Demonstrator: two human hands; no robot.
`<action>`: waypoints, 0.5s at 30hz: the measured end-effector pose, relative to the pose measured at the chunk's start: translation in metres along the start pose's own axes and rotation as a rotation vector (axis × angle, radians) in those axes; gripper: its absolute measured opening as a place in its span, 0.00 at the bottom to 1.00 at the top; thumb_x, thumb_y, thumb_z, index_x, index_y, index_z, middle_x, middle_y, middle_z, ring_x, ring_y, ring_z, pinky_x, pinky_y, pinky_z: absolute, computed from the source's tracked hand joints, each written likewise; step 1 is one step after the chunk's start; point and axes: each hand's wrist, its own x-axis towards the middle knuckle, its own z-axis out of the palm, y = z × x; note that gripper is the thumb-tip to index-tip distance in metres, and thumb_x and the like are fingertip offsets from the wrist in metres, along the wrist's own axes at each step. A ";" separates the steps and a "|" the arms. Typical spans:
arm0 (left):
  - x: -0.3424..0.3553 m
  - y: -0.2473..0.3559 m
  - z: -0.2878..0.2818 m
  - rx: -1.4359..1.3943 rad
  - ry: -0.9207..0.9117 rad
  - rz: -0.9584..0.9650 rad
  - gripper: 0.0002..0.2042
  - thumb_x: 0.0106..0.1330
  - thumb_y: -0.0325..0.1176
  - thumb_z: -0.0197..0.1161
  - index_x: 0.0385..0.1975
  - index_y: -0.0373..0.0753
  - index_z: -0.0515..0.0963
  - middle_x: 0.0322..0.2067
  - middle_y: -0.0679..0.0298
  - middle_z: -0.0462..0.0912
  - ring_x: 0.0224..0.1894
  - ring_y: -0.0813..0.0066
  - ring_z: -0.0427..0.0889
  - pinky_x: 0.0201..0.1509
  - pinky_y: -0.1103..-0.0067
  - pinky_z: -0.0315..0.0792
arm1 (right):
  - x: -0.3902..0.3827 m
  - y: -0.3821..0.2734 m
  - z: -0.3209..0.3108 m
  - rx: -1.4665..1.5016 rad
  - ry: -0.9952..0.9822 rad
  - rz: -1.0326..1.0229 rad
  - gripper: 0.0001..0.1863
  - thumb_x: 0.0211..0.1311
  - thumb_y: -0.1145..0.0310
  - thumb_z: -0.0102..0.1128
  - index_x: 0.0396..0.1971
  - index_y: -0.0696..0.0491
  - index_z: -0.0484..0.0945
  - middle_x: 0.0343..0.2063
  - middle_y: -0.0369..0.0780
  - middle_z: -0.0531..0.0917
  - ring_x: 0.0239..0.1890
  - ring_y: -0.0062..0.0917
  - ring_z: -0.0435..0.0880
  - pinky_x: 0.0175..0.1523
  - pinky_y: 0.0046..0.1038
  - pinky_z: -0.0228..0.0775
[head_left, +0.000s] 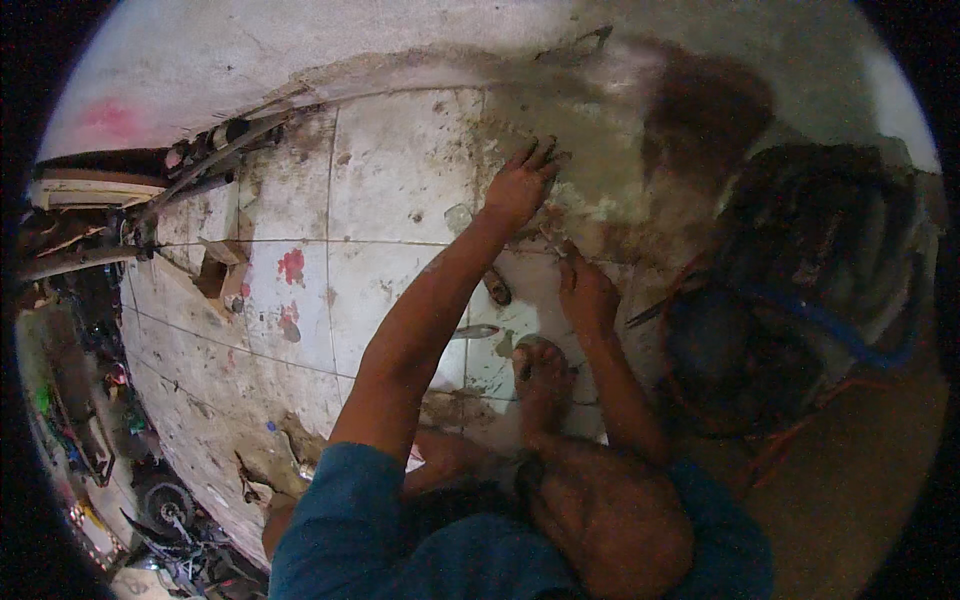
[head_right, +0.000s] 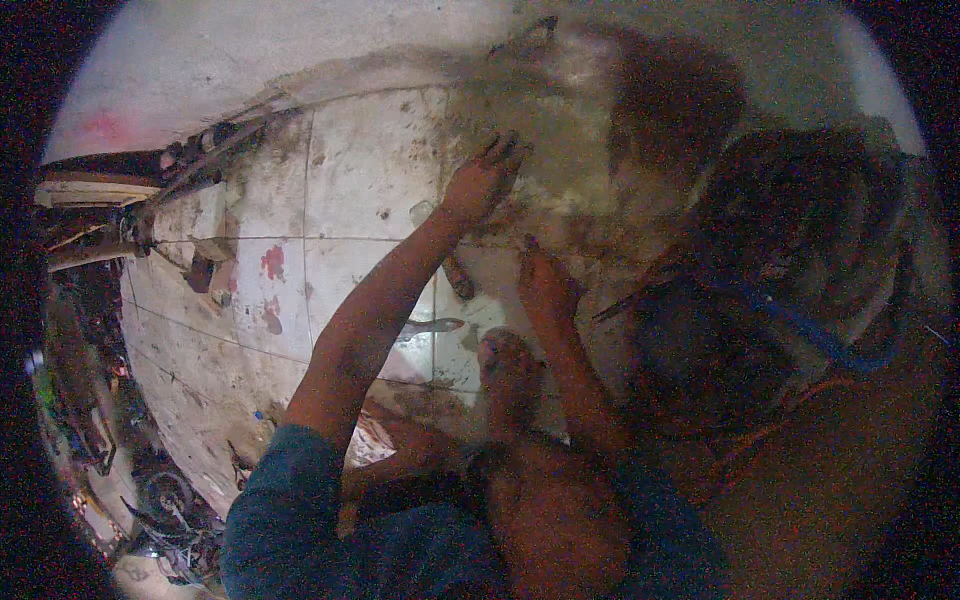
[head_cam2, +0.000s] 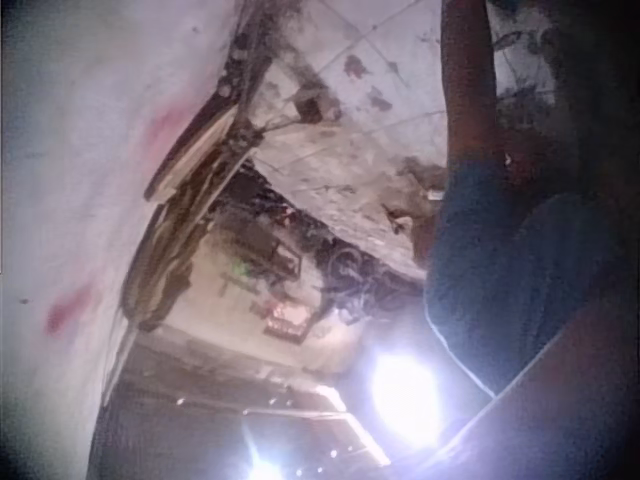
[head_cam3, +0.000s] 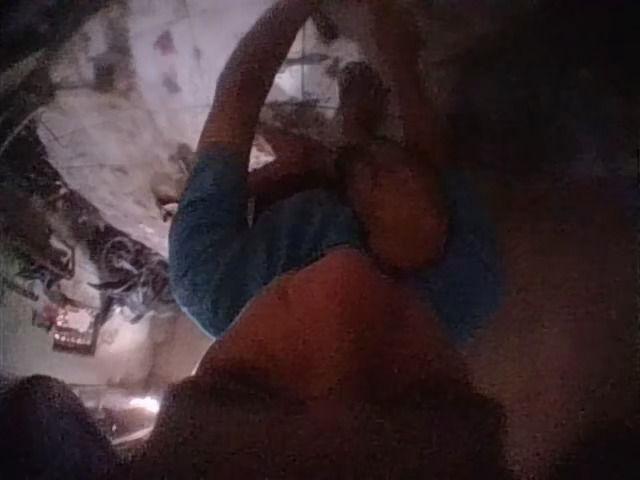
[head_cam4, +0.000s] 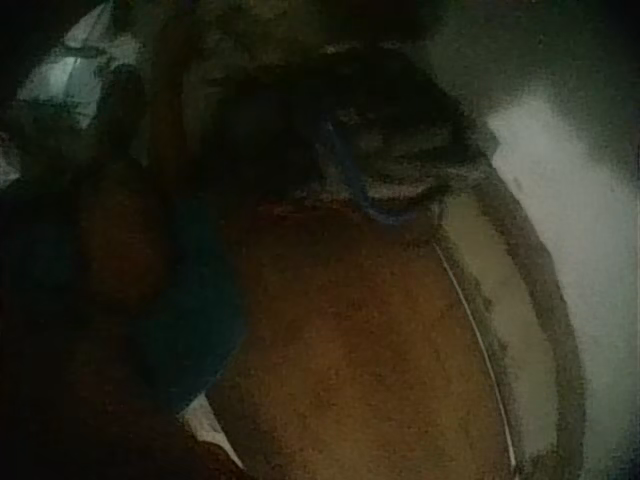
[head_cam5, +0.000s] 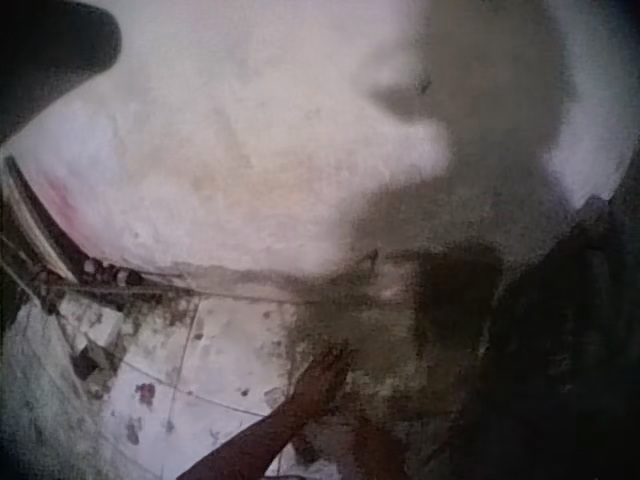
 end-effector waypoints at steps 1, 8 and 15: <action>0.009 -0.006 0.006 0.085 0.023 0.057 0.26 0.64 0.29 0.59 0.64 0.46 0.71 0.65 0.60 0.72 0.67 0.56 0.71 0.67 0.66 0.73 | 0.002 0.005 0.003 0.015 0.016 -0.025 0.22 0.72 0.59 0.55 0.64 0.44 0.76 0.32 0.48 0.85 0.37 0.45 0.86 0.44 0.43 0.77; 0.040 -0.007 0.009 -0.048 0.043 0.071 0.13 0.64 0.29 0.58 0.48 0.41 0.76 0.52 0.59 0.78 0.58 0.58 0.78 0.55 0.64 0.80 | 0.008 0.012 0.005 0.081 0.043 -0.042 0.21 0.73 0.59 0.55 0.62 0.47 0.78 0.31 0.51 0.84 0.34 0.47 0.85 0.41 0.44 0.76; 0.044 -0.012 0.016 -0.123 -0.051 -0.061 0.17 0.66 0.33 0.60 0.54 0.39 0.76 0.51 0.51 0.82 0.50 0.47 0.82 0.51 0.58 0.79 | 0.007 0.020 0.007 0.104 0.102 -0.094 0.21 0.72 0.61 0.56 0.63 0.46 0.78 0.33 0.51 0.85 0.35 0.48 0.85 0.42 0.44 0.76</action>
